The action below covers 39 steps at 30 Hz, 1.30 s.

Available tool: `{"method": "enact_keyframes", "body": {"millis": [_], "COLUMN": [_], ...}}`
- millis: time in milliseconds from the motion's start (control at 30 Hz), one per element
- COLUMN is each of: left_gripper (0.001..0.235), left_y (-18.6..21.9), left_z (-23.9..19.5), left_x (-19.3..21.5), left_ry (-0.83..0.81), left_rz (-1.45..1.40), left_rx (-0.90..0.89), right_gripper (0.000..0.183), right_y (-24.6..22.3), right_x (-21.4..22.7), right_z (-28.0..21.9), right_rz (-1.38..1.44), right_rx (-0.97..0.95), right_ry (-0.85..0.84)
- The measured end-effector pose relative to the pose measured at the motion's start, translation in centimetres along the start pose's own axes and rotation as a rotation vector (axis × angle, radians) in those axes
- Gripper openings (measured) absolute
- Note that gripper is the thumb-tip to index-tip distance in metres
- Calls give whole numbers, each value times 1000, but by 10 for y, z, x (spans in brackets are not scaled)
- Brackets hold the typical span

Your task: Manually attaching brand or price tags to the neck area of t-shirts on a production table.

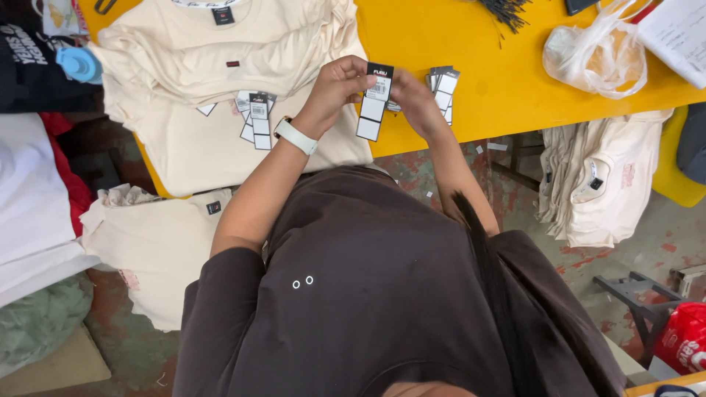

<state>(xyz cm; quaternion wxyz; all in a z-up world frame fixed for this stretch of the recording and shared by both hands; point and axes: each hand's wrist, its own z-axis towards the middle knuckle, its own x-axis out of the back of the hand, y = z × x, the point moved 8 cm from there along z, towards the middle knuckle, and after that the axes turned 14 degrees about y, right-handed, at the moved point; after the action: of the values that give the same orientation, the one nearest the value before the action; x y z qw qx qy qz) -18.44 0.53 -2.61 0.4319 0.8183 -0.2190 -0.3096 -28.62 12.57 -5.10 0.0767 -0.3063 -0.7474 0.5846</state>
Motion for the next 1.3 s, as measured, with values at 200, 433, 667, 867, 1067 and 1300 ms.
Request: {"method": "enact_keyframes", "body": {"millis": [200,433,667,867,1067,1300], "left_gripper": [18,16,37,33,32,28], "left_y": [24,62,107,119,134,143], "left_z": [-35,-73,-113,-125,-135,-133], "left_x": [40,108,181,209,218,227], "left_ry": [46,180,439,483,462,455], "left_rz": [102,114,294,407,561,694], "left_rx": [-264,-397,-668,-755,-889,-1047], "right_gripper": [40,10,6,8,8,9], "right_y": [-63,-66,-123,-119,-111,-95], "right_x": [-87,-120,-223,-296,-314,-328], "right_z": [42,64,-2,-21,-13,2], "right_rz": [163,200,-529,-668,-689,-721], "right_rx": [-19,294,801,1003,1009,1015], "right_ry": [-24,313,181,97,120,161]}}
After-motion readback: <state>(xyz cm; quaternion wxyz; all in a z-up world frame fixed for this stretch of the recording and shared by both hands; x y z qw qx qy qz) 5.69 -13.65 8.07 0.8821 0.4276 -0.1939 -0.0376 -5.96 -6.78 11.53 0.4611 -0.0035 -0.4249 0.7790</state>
